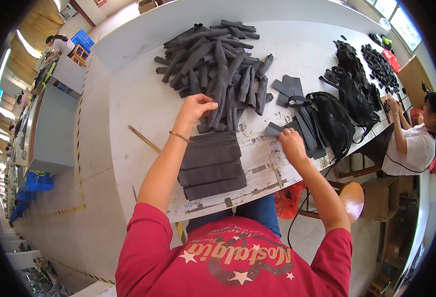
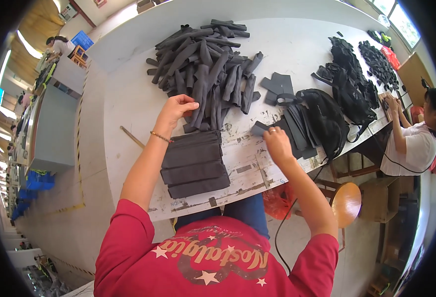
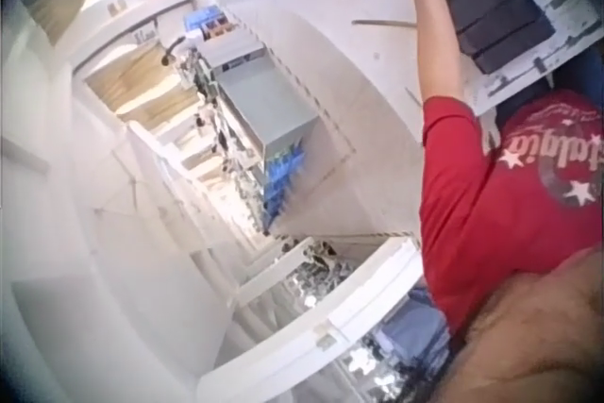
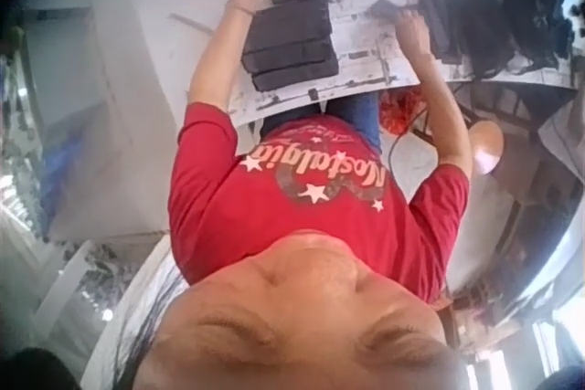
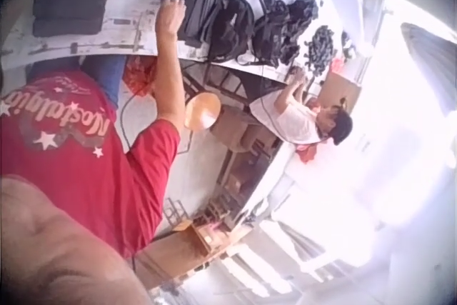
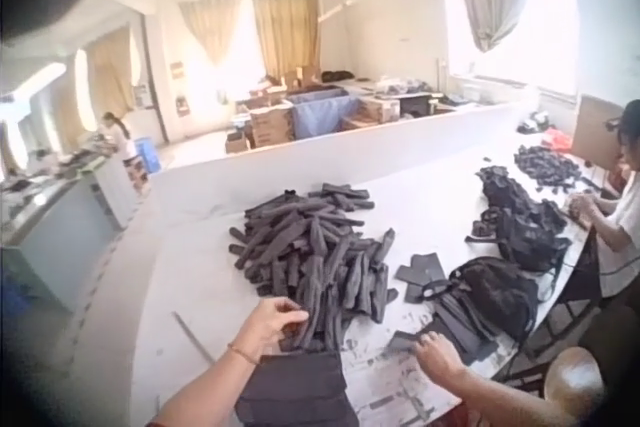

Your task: Sort and stack small black foam components on a workbench in a manufacturing environment.

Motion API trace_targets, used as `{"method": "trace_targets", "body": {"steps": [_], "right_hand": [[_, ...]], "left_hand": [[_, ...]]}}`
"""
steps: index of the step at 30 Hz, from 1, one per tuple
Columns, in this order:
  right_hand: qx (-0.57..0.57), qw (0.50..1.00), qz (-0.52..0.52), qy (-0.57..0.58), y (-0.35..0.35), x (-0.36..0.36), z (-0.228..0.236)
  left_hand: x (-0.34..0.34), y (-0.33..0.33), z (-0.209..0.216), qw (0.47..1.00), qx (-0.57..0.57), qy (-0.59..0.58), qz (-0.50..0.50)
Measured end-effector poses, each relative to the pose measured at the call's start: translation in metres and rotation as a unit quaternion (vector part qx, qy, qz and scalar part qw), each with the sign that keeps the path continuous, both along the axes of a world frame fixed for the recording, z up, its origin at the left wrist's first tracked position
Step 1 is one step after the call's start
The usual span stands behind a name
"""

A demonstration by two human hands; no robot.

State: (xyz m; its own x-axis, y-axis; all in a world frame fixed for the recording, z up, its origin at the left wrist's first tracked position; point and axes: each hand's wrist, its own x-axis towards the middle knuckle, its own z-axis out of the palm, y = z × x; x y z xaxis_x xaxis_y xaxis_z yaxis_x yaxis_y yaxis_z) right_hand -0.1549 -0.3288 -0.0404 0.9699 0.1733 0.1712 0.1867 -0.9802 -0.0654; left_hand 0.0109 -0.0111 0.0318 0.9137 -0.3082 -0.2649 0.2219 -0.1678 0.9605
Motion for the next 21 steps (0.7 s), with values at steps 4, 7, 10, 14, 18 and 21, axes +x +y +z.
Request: {"method": "trace_targets", "body": {"steps": [4,7,10,14,18,21], "right_hand": [[0.308,0.937,-0.078,-0.145,0.01,-0.007,0.033],[0.488,0.855,-0.167,-0.054,0.04,-0.027,0.069],[0.573,0.81,-0.073,-0.098,0.078,-0.05,0.081],[0.548,0.833,-0.059,-0.041,0.129,-0.082,0.105],[0.387,0.92,0.009,-0.058,0.136,-0.099,0.109],[0.313,0.944,0.072,-0.079,0.134,-0.104,0.112]], "left_hand": [[-0.032,0.018,0.009,0.977,-0.19,0.057,0.077],[-0.072,0.011,0.02,0.949,-0.277,0.069,0.133],[-0.09,0.011,0.015,0.919,-0.345,0.116,0.151],[-0.111,0.015,0.009,0.881,-0.416,0.167,0.151],[-0.131,0.011,0.023,0.864,-0.443,0.184,0.152],[-0.143,0.007,0.034,0.883,-0.427,0.121,0.152]]}}
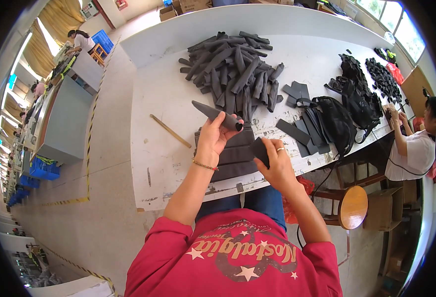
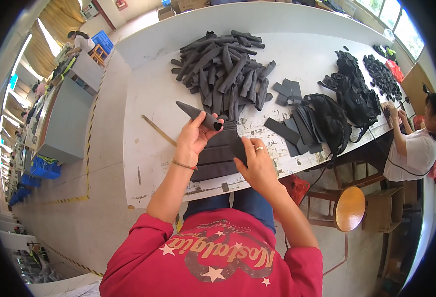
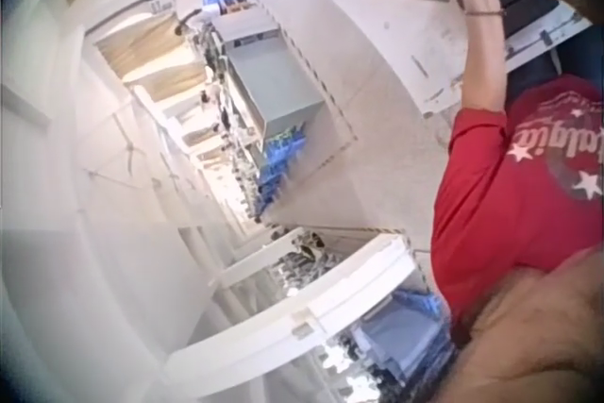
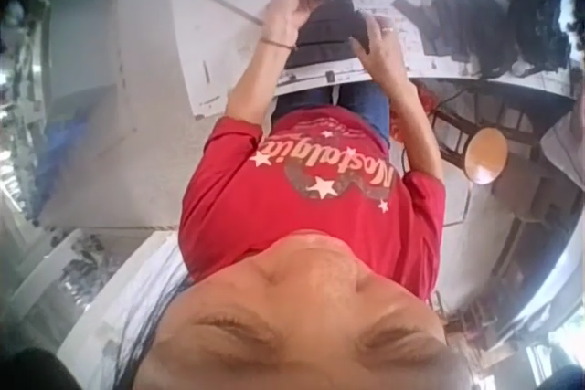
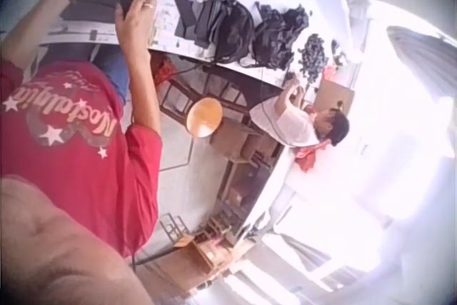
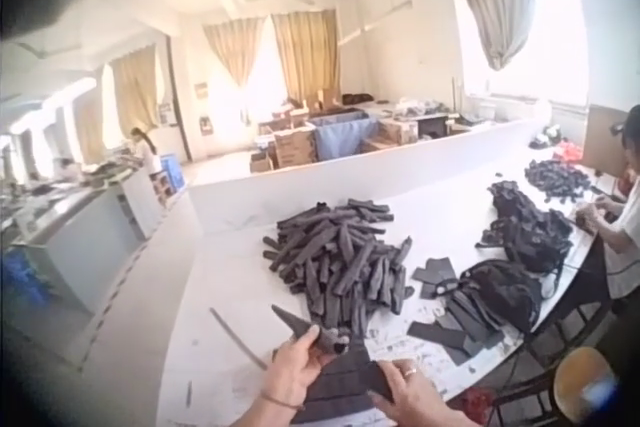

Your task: Sort and stack small black foam components on a workbench in a manufacturing environment.

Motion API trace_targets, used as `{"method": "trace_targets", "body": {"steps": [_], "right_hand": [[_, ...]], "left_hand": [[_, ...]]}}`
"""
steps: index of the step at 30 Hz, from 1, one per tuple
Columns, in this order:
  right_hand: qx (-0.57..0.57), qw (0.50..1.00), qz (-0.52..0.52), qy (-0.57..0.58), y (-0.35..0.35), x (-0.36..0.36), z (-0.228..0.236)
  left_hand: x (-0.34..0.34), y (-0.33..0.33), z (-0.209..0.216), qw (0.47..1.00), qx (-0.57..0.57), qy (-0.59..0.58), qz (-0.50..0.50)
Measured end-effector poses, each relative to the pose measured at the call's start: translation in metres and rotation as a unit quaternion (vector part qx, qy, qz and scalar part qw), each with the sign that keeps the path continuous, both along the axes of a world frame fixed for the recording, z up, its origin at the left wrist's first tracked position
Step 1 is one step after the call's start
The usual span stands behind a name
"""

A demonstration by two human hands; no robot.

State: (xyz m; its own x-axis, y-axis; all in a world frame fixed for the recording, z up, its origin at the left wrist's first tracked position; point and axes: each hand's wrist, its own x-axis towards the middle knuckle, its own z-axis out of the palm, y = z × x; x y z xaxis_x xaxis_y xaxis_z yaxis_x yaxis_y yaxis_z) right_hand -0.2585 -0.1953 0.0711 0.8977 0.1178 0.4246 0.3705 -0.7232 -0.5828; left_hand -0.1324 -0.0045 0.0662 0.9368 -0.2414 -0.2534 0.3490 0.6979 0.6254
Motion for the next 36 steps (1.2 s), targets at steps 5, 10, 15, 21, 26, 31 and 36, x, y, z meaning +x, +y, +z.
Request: {"method": "trace_targets", "body": {"steps": [5,10,15,21,26,31,36], "right_hand": [[-0.105,0.993,0.018,-0.042,-0.002,0.0,0.018],[0.009,0.998,0.017,-0.065,-0.004,0.004,0.031],[0.088,0.991,0.005,-0.102,0.003,0.008,0.034],[0.071,0.982,0.004,-0.175,0.003,0.017,0.037],[-0.006,0.97,-0.007,-0.245,-0.005,0.022,0.042],[-0.093,0.947,-0.029,-0.307,0.004,0.023,0.047],[-0.028,0.954,-0.055,-0.294,0.031,0.023,0.05]], "left_hand": [[-0.007,0.0,0.003,0.999,0.027,-0.024,-0.037],[-0.009,-0.003,0.002,0.998,0.03,-0.04,-0.045],[-0.015,-0.008,0.011,0.998,0.028,-0.029,-0.044],[-0.02,-0.01,0.018,0.996,0.033,-0.04,-0.078],[-0.023,-0.009,0.022,0.994,0.009,-0.055,-0.094],[-0.042,-0.022,0.041,0.995,0.031,-0.087,-0.036],[-0.061,-0.031,0.05,0.983,0.054,-0.168,0.052]]}}
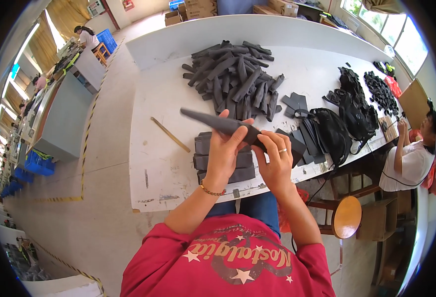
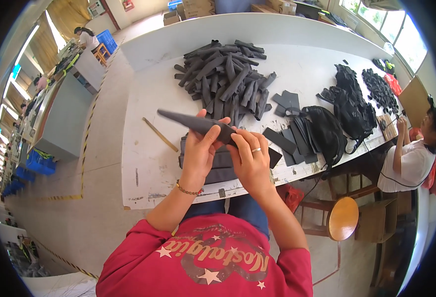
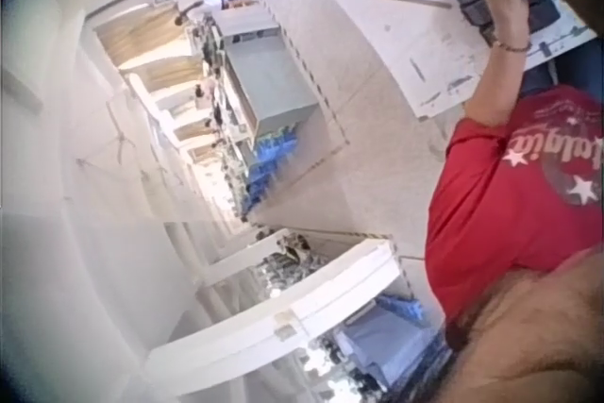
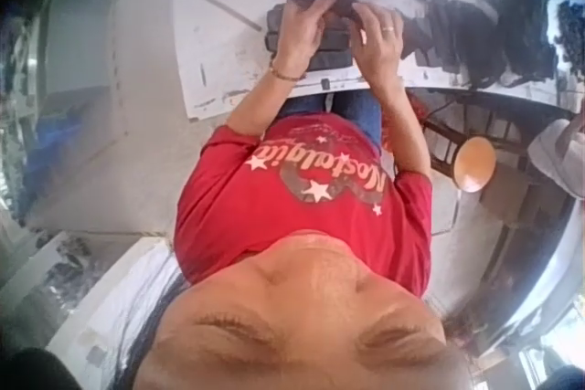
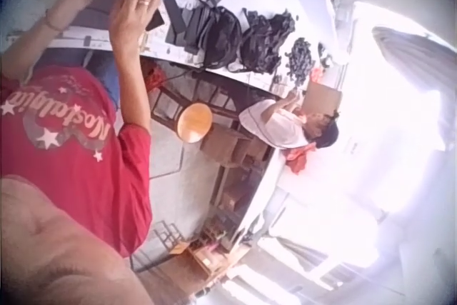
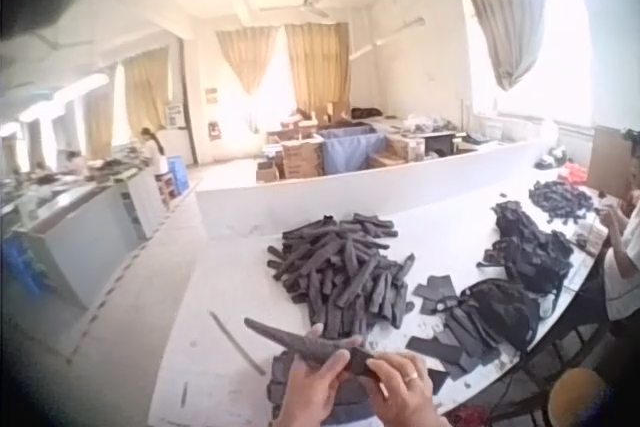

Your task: Sort and stack small black foam components on a workbench in a manufacturing environment.

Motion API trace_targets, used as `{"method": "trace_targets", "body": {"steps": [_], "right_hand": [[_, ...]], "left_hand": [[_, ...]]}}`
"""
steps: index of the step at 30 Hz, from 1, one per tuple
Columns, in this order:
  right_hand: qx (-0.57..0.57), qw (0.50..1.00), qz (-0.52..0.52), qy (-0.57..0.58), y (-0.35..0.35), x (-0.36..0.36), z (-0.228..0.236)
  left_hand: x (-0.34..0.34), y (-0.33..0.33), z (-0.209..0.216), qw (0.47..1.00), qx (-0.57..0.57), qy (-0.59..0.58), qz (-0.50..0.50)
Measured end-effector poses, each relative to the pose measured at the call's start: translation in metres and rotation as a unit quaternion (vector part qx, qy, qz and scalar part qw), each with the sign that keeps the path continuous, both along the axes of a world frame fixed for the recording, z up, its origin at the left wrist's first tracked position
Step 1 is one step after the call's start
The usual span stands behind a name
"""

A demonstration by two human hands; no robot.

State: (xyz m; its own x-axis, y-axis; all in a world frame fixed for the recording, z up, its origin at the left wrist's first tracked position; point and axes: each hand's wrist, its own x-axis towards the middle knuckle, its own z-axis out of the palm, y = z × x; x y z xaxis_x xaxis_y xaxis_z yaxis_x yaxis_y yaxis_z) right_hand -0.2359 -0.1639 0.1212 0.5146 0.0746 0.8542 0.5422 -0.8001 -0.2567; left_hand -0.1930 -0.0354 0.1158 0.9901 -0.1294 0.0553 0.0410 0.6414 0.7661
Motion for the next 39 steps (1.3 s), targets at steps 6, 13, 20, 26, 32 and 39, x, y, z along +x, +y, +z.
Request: {"method": "trace_targets", "body": {"steps": [6,13,20,26,32,39], "right_hand": [[-0.019,0.994,-0.011,0.108,0.012,-0.016,0.0],[-0.024,0.983,0.099,0.15,-0.009,-0.008,-0.018],[-0.016,0.982,0.074,0.173,-0.014,-0.014,-0.016],[-0.011,0.975,0.097,0.202,-0.008,-0.011,-0.015],[-0.078,0.978,0.135,0.138,-0.023,-0.003,-0.013],[-0.021,0.981,0.172,0.088,-0.014,0.004,-0.012]], "left_hand": [[0.006,0.002,-0.013,0.984,-0.119,-0.006,-0.129],[-0.005,-0.013,-0.026,0.981,-0.142,-0.025,-0.129],[0.005,0.003,-0.023,0.991,-0.114,-0.026,-0.061],[-0.007,-0.01,-0.04,0.981,-0.128,0.062,-0.129],[0.017,0.012,-0.014,0.989,-0.144,0.02,-0.016],[0.001,-0.007,-0.014,0.981,-0.19,-0.034,0.0]]}}
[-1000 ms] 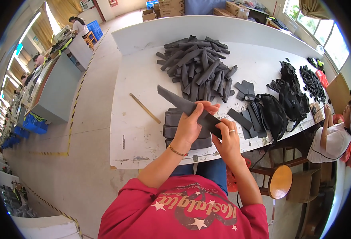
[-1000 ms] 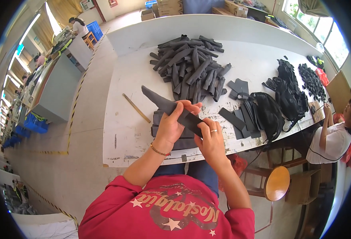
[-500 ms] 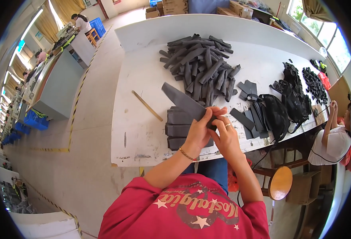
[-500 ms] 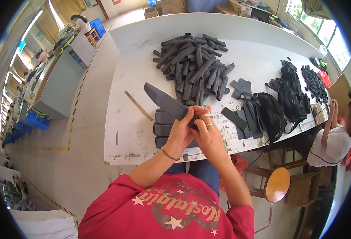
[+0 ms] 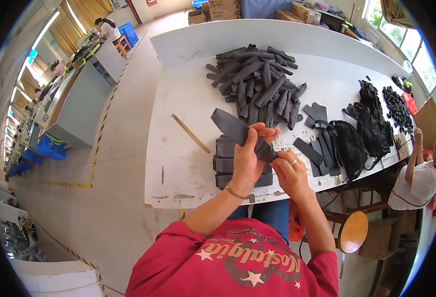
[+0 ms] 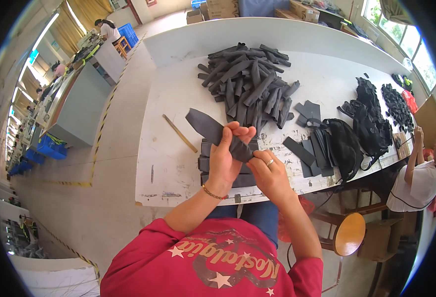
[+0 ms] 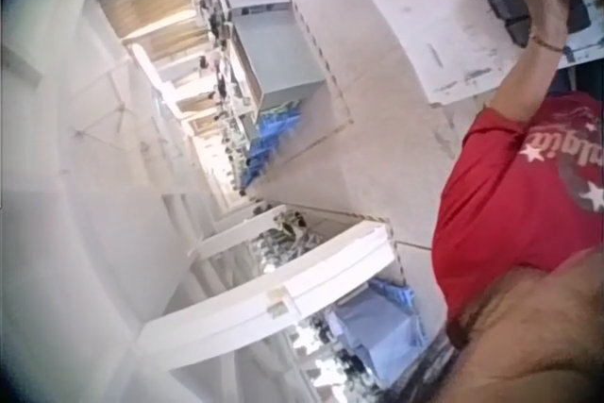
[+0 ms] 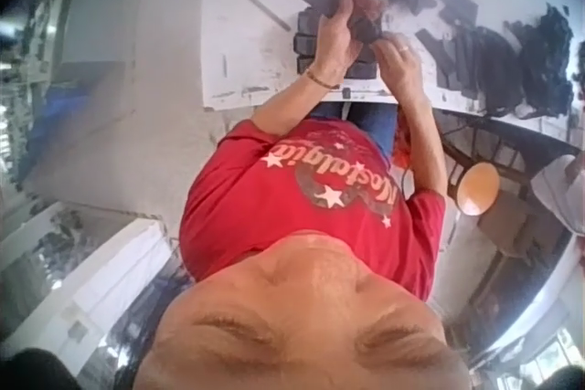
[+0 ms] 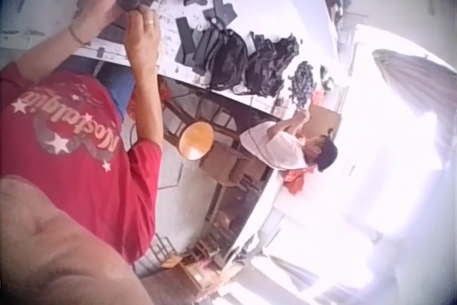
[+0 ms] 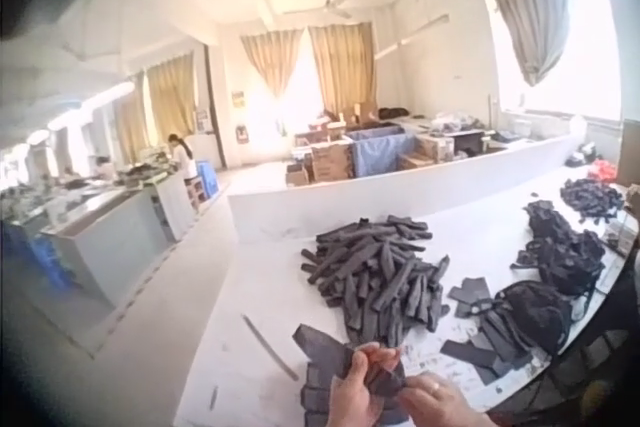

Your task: Sort and stack small black foam components on a workbench in a manufacturing environment.

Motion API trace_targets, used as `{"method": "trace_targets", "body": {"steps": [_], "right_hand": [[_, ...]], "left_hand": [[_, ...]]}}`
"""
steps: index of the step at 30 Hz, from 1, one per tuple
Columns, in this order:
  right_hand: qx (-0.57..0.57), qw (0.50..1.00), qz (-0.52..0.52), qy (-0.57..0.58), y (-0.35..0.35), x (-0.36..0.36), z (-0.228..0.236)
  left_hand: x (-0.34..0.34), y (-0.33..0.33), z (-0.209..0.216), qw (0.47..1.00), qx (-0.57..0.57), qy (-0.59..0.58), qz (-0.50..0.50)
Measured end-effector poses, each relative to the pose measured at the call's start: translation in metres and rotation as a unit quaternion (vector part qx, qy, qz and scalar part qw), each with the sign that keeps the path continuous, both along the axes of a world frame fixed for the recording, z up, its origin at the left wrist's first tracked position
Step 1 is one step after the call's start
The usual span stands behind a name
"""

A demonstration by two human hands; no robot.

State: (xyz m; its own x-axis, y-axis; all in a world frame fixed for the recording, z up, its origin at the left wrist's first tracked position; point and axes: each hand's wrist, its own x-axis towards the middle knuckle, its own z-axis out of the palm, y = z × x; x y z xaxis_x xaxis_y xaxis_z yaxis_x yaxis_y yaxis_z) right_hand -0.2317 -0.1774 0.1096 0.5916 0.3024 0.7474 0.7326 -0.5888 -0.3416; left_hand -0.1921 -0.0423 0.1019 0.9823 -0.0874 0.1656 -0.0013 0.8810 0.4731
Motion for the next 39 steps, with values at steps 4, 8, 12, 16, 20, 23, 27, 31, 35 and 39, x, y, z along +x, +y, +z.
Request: {"method": "trace_targets", "body": {"steps": [4,8,12,16,20,23,27,31,35,39], "right_hand": [[-0.005,1.0,0.008,-0.007,0.003,0.001,0.0],[-0.009,1.0,0.015,0.002,0.001,0.004,-0.001],[0.078,0.989,-0.013,0.124,0.002,0.0,0.001],[0.333,0.911,-0.031,0.239,0.026,0.008,-0.027],[0.535,0.818,0.003,0.212,0.019,-0.008,-0.03],[0.551,0.765,-0.023,0.332,0.009,-0.007,-0.009],[0.369,0.877,-0.089,0.296,0.026,-0.005,-0.009],[0.285,0.949,-0.077,0.114,0.017,-0.006,-0.007],[0.29,0.948,-0.061,0.115,0.012,-0.002,-0.014],[0.312,0.94,-0.048,0.128,0.011,0.001,-0.016]], "left_hand": [[-0.009,-0.004,-0.005,1.0,-0.011,0.02,-0.001],[-0.008,-0.007,-0.007,1.0,-0.016,0.021,0.002],[-0.005,-0.003,-0.007,1.0,-0.002,0.021,-0.009],[0.004,-0.008,-0.009,1.0,0.0,0.016,0.003],[0.021,0.016,-0.009,0.999,-0.031,-0.024,0.024],[0.023,0.023,-0.01,0.997,-0.018,-0.072,0.006],[0.015,0.021,-0.015,0.994,0.006,-0.075,-0.076],[0.013,0.052,-0.033,0.997,0.08,0.005,-0.002],[0.009,0.053,-0.037,0.998,0.062,0.007,0.001],[0.008,0.051,-0.037,0.998,0.056,-0.004,0.003]]}}
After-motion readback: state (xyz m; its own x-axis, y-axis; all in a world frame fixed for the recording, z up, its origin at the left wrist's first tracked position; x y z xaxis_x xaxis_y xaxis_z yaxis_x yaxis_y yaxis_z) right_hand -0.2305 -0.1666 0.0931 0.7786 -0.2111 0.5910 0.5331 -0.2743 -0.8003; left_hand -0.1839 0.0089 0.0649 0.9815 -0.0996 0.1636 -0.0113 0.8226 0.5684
